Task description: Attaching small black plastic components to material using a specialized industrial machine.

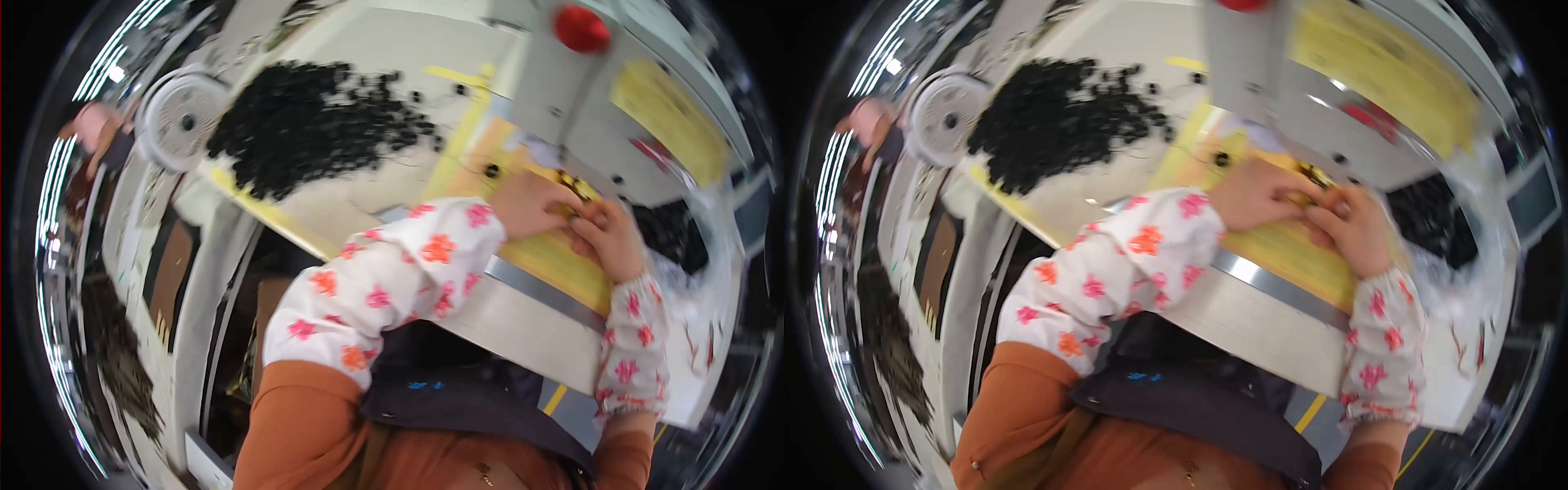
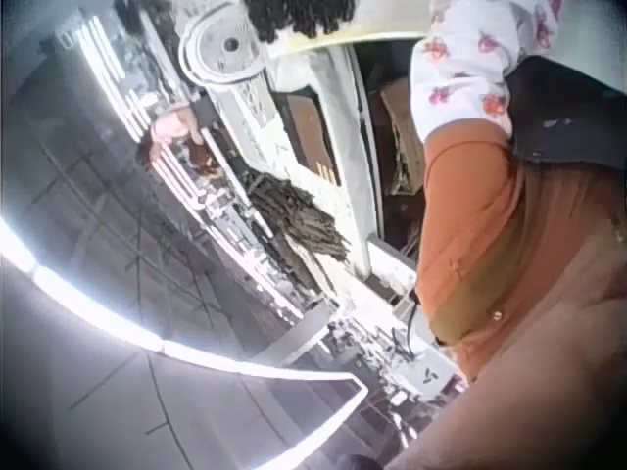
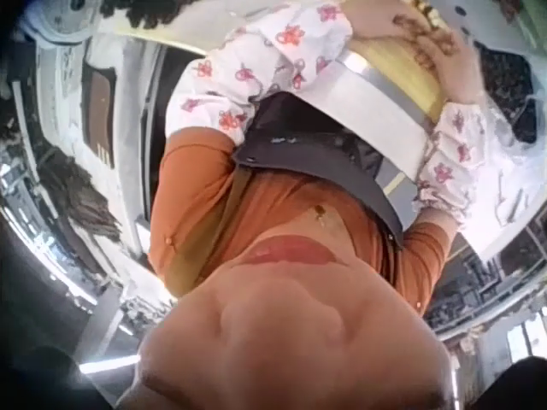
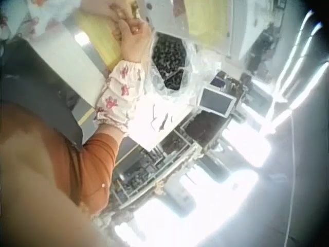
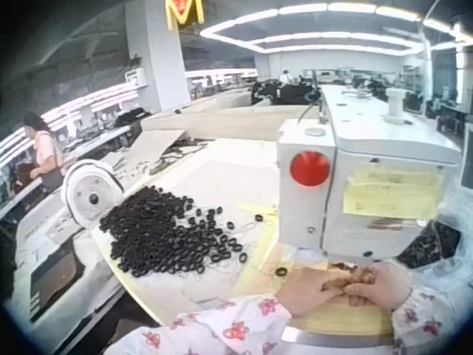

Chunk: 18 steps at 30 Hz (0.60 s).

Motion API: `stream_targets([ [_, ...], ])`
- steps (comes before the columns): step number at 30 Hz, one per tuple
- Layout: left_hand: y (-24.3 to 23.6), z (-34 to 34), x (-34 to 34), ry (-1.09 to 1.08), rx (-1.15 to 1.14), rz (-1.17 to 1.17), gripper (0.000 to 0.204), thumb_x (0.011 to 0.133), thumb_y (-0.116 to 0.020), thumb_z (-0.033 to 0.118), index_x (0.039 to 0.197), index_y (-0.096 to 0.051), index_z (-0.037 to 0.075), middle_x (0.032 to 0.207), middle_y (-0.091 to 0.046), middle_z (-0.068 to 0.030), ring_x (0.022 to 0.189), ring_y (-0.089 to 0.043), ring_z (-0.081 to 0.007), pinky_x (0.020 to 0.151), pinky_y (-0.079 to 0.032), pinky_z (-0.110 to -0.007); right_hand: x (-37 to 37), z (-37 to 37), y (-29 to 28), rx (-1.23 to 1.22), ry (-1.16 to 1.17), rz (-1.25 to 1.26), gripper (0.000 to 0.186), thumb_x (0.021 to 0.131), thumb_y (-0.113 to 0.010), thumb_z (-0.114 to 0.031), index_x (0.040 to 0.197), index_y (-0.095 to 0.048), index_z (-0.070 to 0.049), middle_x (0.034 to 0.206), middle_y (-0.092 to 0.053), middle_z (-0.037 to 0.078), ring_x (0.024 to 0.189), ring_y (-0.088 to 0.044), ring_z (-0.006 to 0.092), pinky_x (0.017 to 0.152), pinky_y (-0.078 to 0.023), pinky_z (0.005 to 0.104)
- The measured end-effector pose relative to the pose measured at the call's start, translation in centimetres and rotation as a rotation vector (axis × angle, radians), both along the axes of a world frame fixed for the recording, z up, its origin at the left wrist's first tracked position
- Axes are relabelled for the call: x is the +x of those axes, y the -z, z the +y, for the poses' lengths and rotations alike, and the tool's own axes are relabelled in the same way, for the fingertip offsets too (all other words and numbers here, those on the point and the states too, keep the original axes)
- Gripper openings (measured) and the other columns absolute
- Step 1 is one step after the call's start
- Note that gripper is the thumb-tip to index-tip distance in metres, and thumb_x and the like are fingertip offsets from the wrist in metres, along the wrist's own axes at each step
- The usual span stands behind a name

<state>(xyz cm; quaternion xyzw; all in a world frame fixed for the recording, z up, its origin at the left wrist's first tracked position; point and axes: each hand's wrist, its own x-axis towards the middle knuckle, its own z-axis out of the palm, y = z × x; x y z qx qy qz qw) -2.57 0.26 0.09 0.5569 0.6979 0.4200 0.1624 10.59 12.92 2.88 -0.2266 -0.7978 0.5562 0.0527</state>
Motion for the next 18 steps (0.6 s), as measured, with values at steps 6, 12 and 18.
stream_targets([
  [6, -0.9, 1.8, 0.9, 0.087, -0.1, -0.071, 0.02, 0.07, -0.062, 0.02, 0.088, -0.064, 0.011, 0.057, -0.055, -0.0068, 0.05, -0.054, -0.0166, 0.049, -0.041, -0.028, 1.7, 1.2, 0.3, -0.199, 0.027, 0.026, 0.017, 0.078, -0.062, -0.012, 0.079, -0.049, -0.001, 0.063, -0.057, 0.005, 0.055, -0.056, 0.0096, 0.046, -0.043, 0.0214],
  [12, -1.0, 2.1, 1.4, -0.098, -0.141, 0.004, 0.021, 0.073, -0.062, 0.022, 0.085, -0.063, 0.004, 0.055, -0.056, -0.004, 0.048, -0.052, -0.0119, 0.048, -0.039, -0.026, 1.7, 0.4, 2.4, 0.581, 0.181, 0.418, 0.011, 0.071, -0.064, -0.008, 0.076, -0.058, 0.0, 0.067, -0.059, 0.009, 0.054, -0.056, 0.0159, 0.05, -0.044, 0.0266],
  [18, -0.6, 2.8, 1.2, -0.177, -0.21, -0.046, 0.027, 0.071, -0.063, 0.028, 0.082, -0.064, 0.004, 0.05, -0.051, -0.0009, 0.045, -0.045, -0.0097, 0.046, -0.036, -0.025, 1.3, 0.5, 2.9, 0.514, 0.217, 0.418, 0.008, 0.07, -0.058, -0.005, 0.071, -0.053, 0.001, 0.064, -0.056, 0.015, 0.059, -0.055, 0.0304, 0.053, -0.044, 0.0356],
])
